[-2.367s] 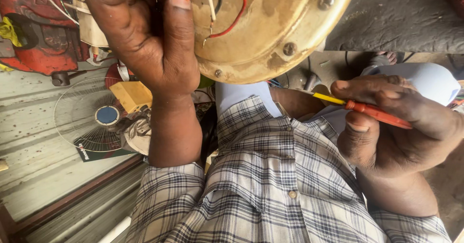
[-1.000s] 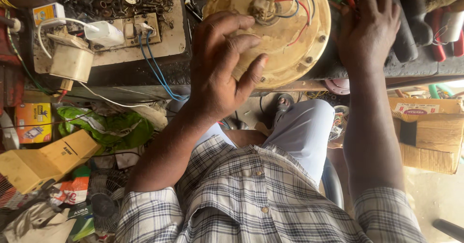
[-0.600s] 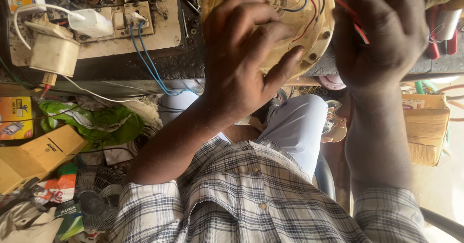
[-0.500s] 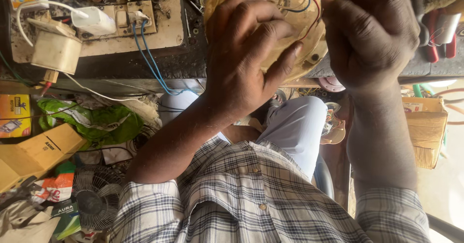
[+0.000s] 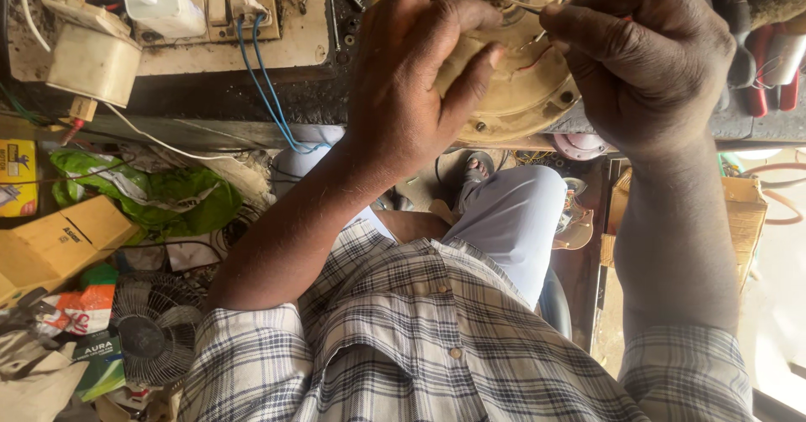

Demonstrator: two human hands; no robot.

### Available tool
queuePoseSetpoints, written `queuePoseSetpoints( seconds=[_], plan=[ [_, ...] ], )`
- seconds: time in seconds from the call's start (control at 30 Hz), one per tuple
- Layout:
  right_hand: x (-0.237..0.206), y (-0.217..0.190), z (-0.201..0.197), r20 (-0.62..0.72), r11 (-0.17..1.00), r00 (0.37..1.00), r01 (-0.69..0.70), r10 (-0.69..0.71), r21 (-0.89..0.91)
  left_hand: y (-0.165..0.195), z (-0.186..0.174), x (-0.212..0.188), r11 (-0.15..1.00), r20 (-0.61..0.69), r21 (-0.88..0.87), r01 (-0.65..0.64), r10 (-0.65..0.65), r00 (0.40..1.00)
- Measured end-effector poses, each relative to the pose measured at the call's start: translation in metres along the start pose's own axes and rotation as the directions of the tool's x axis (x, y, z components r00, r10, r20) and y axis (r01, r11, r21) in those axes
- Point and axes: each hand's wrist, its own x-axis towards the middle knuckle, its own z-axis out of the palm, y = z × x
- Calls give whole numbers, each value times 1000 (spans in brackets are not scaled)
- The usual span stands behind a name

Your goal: The person works on a circular electrical component, likely a ceiling fan capacitor, using a screwdriver and pliers. They strip wires, connect them to terminals, and tighten screws to secure the connections.

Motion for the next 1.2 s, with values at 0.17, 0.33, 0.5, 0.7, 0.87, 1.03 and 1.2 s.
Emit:
queuePoseSetpoints(
  seconds=[0.17, 0.33, 0.5, 0.7, 0.87, 1.03, 1.2],
  plan=[
    [0, 4, 0, 39, 998, 998, 50, -48, -47, -4, 15, 0, 998, -65, 49, -30, 33, 997],
    [-3, 6, 1, 23, 994, 997, 81, -79, -75, 1, 19, 6, 996, -95, 83, -41, 49, 994],
    [-5, 7, 1, 20, 991, 996, 93, -92, -94, 10, 10, 11, 997, -51, 55, -48, 51, 997],
    [-6, 6, 2, 20, 988, 995, 102, -100, -117, 13, 5, 12, 998, -33, 28, -58, 59, 998],
    [-5, 6, 1, 21, 982, 994, 111, -109, -156, 10, 4, 12, 996, -33, 23, -91, 92, 995],
    [-6, -2, -2, 71, 969, 994, 101, -87, -226, 9, 1, 10, 989, -29, 48, -139, 141, 990],
    [-3, 2, -6, 93, 979, 990, 122, -108, -161, 9, 0, 12, 991, 6, 22, -130, 130, 992]
  ],
)
